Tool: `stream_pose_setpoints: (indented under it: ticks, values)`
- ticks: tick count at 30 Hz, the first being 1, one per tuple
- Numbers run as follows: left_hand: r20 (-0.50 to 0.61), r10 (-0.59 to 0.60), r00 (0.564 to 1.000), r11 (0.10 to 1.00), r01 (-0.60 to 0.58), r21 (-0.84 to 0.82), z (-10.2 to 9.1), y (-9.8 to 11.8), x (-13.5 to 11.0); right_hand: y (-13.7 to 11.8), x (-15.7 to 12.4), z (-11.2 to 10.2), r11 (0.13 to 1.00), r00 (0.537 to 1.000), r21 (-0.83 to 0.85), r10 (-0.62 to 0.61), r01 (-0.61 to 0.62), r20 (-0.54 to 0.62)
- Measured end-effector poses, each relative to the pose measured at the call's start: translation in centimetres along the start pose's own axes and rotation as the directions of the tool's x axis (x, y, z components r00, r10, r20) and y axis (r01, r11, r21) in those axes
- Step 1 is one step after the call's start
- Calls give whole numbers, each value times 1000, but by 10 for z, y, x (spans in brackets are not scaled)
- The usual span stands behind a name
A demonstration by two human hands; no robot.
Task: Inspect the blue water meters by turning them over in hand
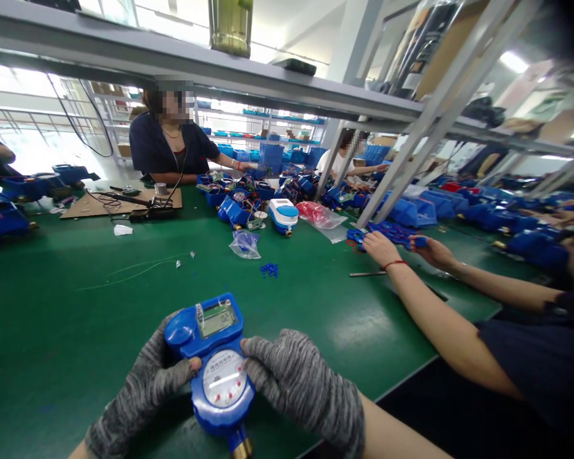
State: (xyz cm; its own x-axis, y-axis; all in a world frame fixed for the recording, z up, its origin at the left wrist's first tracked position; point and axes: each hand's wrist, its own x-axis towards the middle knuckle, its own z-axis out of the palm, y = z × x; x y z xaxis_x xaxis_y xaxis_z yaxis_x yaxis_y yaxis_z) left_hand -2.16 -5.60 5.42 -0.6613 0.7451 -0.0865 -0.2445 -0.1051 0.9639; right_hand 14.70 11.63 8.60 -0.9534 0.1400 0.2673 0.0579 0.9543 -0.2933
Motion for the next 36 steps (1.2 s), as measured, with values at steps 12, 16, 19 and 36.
stream_pose_setpoints:
  ticks: [12,16,19,36]
  values:
    - [21,-60,998,996,62,-70,-6,-7,-2,143,89,59,796,789,241,595,-555,-152]
    - [34,-54,998,987,59,-152,-3,-10,-3,156,106,70,756,746,125,655,-643,-119]
    - [78,-59,995,980,73,-185,-6,-15,-1,151,112,69,753,745,74,657,-654,-110]
    - [18,-6,1000,996,7,-84,-3,5,-7,-18,50,-2,893,972,427,-46,144,-231]
